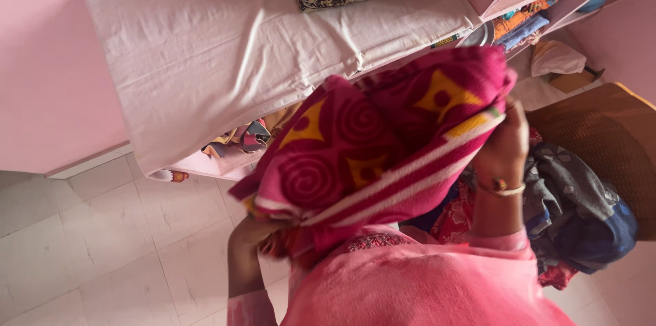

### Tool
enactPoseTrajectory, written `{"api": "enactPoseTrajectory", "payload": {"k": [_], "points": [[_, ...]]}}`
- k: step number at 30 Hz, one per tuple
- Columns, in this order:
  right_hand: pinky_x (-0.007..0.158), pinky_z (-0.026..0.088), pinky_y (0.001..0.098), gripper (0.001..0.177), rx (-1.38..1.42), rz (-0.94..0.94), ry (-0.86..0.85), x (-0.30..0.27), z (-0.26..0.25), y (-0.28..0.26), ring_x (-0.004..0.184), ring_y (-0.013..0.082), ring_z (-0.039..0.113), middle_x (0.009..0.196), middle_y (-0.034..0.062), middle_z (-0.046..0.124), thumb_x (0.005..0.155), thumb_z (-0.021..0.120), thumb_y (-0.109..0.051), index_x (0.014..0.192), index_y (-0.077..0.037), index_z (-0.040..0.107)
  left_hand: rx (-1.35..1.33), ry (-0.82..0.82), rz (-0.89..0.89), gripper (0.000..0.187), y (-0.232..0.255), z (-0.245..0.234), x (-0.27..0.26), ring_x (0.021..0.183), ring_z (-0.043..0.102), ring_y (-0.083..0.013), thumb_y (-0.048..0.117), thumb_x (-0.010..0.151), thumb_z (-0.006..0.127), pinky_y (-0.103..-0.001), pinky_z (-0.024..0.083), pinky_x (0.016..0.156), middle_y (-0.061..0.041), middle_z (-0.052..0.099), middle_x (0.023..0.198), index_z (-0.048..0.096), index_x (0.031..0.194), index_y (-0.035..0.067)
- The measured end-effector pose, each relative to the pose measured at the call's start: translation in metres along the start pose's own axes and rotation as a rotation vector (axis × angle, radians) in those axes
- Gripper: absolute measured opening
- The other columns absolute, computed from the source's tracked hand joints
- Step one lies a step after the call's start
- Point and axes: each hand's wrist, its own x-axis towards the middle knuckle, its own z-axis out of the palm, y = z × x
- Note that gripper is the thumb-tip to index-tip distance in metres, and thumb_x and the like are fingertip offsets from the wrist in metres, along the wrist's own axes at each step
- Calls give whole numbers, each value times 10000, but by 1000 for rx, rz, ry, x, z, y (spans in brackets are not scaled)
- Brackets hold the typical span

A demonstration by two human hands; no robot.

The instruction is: The person folds a pink floral blanket on a white surface and then places another folded pink blanket on top of it.

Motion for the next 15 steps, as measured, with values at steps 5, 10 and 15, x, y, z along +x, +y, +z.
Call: {"api": "enactPoseTrajectory", "payload": {"k": [5, 10, 15], "points": [[1146, 503, 396, 288, 24, -30, -142, -10, 49, -22, 1187, 272, 659, 1253, 138, 695, 1191, 447, -202, 1261, 17, 620, 1262, 374, -308, 397, -15, 25, 65, 942, 703, -152, 119, 749, 852, -318, 530, 837, -54, 767, 1115, 724, 1124, 100], [1169, 472, 466, 302, -131, -25, -25, -37, 89, 23, 1246, 283, 642, 1326, 122, 672, 1128, 474, -233, 1318, -34, 599, 1068, 264, 363, 1012, 9, 125, 82, 1054, 659, -288, 287, 589, 916, -359, 514, 913, -197, 579, 1312, 370, 1377, -39], [1144, 476, 472, 361, -122, 49, -26, -52, 110, 46, 1219, 291, 656, 1297, 139, 689, 1065, 442, -249, 1272, -13, 619, 1613, 322, 1007, 1041, 27, 217, 93, 1215, 623, -394, 518, 664, 831, -592, 370, 958, -215, 609, 1388, 367, 1446, 11]]}}
